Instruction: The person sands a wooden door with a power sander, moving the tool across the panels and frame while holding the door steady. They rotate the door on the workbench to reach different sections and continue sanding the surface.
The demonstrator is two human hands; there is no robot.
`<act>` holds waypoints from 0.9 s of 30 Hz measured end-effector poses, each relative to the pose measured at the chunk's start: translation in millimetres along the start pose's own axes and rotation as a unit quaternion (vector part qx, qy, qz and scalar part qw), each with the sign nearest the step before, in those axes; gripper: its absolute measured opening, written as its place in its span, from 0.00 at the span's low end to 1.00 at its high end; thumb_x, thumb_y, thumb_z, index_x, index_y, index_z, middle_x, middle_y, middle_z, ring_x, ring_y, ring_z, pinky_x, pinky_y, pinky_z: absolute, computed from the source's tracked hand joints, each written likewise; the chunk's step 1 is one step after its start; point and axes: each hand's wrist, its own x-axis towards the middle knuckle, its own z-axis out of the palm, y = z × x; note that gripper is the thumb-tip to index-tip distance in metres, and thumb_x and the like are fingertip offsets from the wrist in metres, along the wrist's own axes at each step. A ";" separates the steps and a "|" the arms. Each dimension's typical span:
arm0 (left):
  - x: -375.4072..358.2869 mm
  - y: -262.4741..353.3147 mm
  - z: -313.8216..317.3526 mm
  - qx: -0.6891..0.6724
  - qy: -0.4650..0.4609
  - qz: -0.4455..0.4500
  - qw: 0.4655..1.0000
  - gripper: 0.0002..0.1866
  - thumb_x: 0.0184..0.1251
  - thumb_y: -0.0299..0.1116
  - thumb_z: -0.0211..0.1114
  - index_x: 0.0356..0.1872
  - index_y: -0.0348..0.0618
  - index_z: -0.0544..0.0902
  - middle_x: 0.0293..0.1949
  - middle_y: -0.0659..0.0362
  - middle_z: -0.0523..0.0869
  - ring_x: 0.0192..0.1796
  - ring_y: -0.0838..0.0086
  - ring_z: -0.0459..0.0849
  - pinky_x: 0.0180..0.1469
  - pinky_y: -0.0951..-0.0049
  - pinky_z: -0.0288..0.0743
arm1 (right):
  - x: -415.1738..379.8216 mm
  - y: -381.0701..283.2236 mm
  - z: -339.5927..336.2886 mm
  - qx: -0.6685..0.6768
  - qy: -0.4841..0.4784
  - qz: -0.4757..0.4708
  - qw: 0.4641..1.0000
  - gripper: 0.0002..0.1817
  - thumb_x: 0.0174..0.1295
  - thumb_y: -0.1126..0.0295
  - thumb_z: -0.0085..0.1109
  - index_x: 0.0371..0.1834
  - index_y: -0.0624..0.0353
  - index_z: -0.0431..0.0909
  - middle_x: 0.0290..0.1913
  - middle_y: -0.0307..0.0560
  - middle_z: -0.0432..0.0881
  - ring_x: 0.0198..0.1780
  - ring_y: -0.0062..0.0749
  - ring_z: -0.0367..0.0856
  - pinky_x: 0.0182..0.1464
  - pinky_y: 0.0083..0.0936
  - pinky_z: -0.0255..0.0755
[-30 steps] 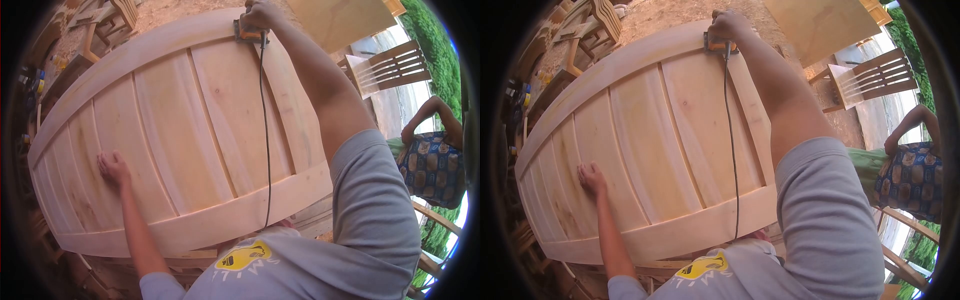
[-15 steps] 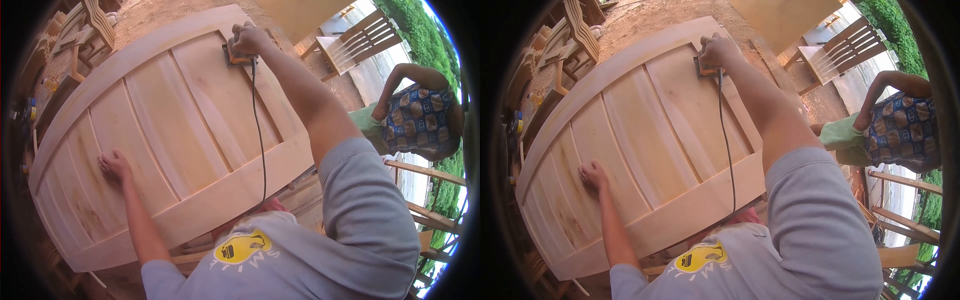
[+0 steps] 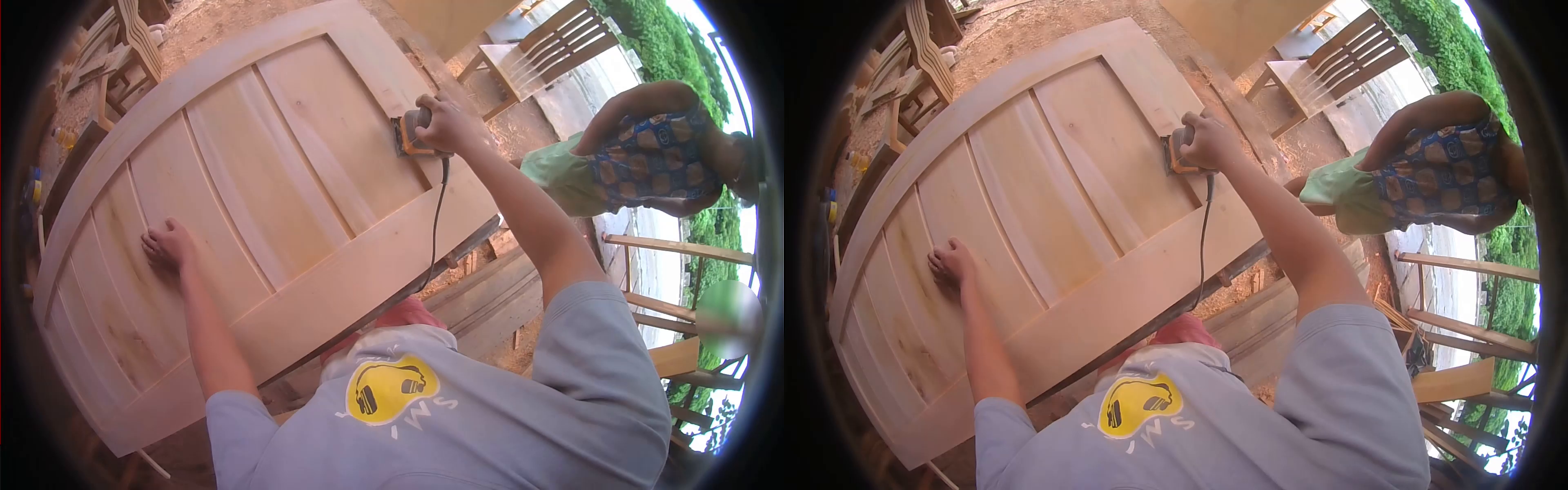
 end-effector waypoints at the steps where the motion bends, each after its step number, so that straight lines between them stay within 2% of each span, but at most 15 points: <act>1: 0.1 -0.9 1.4 -0.001 -0.003 -0.004 1.000 0.33 0.69 0.54 0.59 0.61 0.33 0.80 0.70 0.45 0.76 0.75 0.51 0.69 0.74 0.39 0.60 | -14.5 -0.6 -4.6 0.002 -0.004 0.013 1.000 0.30 0.51 0.58 0.65 0.61 0.49 0.81 0.57 0.53 0.80 0.61 0.52 0.81 0.62 0.43 0.76; 6: 5.6 -10.9 25.2 0.003 0.024 0.008 1.000 0.33 0.70 0.55 0.59 0.61 0.34 0.81 0.70 0.45 0.77 0.75 0.51 0.71 0.74 0.38 0.60 | -54.2 25.5 3.9 -0.009 0.035 -0.002 0.999 0.30 0.49 0.58 0.67 0.60 0.51 0.82 0.56 0.54 0.80 0.62 0.51 0.80 0.64 0.43 0.76; 10: 2.2 -10.7 25.1 0.008 0.028 0.001 1.000 0.33 0.69 0.55 0.58 0.62 0.36 0.80 0.71 0.44 0.77 0.75 0.51 0.70 0.75 0.42 0.60 | -43.7 22.3 1.8 -0.009 0.035 -0.010 0.999 0.30 0.50 0.59 0.66 0.60 0.51 0.82 0.56 0.56 0.80 0.61 0.53 0.81 0.64 0.42 0.76; 13: 2.6 -17.0 52.3 0.051 0.062 -0.004 0.997 0.33 0.70 0.55 0.58 0.65 0.38 0.80 0.73 0.47 0.75 0.76 0.53 0.69 0.76 0.44 0.60 | -1.4 13.8 0.9 -0.006 0.036 -0.022 0.999 0.29 0.51 0.60 0.64 0.61 0.50 0.82 0.56 0.56 0.81 0.59 0.54 0.82 0.64 0.42 0.75; 16: -2.6 -5.1 24.1 0.036 0.029 -0.031 0.998 0.33 0.69 0.55 0.59 0.67 0.40 0.79 0.74 0.50 0.75 0.77 0.56 0.69 0.76 0.46 0.61 | 52.4 4.4 3.4 -0.012 0.035 -0.026 0.999 0.30 0.51 0.59 0.65 0.62 0.49 0.82 0.58 0.56 0.79 0.61 0.51 0.82 0.65 0.40 0.76; 19: -0.7 -14.3 34.2 0.042 0.042 -0.015 0.998 0.32 0.70 0.55 0.59 0.66 0.42 0.80 0.73 0.53 0.76 0.77 0.58 0.69 0.76 0.46 0.62 | 97.2 -6.0 4.4 -0.006 0.045 -0.012 0.999 0.29 0.52 0.58 0.63 0.61 0.48 0.83 0.58 0.56 0.81 0.62 0.50 0.81 0.64 0.40 0.76; 22: -0.1 -10.4 24.4 0.048 0.010 -0.022 0.999 0.34 0.73 0.56 0.55 0.68 0.38 0.78 0.74 0.49 0.76 0.77 0.57 0.70 0.77 0.48 0.62 | 139.2 -11.9 8.0 -0.008 0.057 -0.023 0.998 0.29 0.53 0.56 0.62 0.62 0.47 0.83 0.57 0.56 0.84 0.62 0.49 0.82 0.65 0.40 0.76; 27: -3.7 -14.5 23.4 0.055 0.037 -0.006 0.998 0.32 0.72 0.56 0.59 0.65 0.41 0.81 0.72 0.52 0.78 0.76 0.59 0.72 0.73 0.47 0.66 | 202.9 -31.5 6.5 -0.009 0.033 -0.053 0.998 0.30 0.53 0.59 0.58 0.64 0.46 0.82 0.59 0.55 0.82 0.59 0.50 0.84 0.60 0.38 0.80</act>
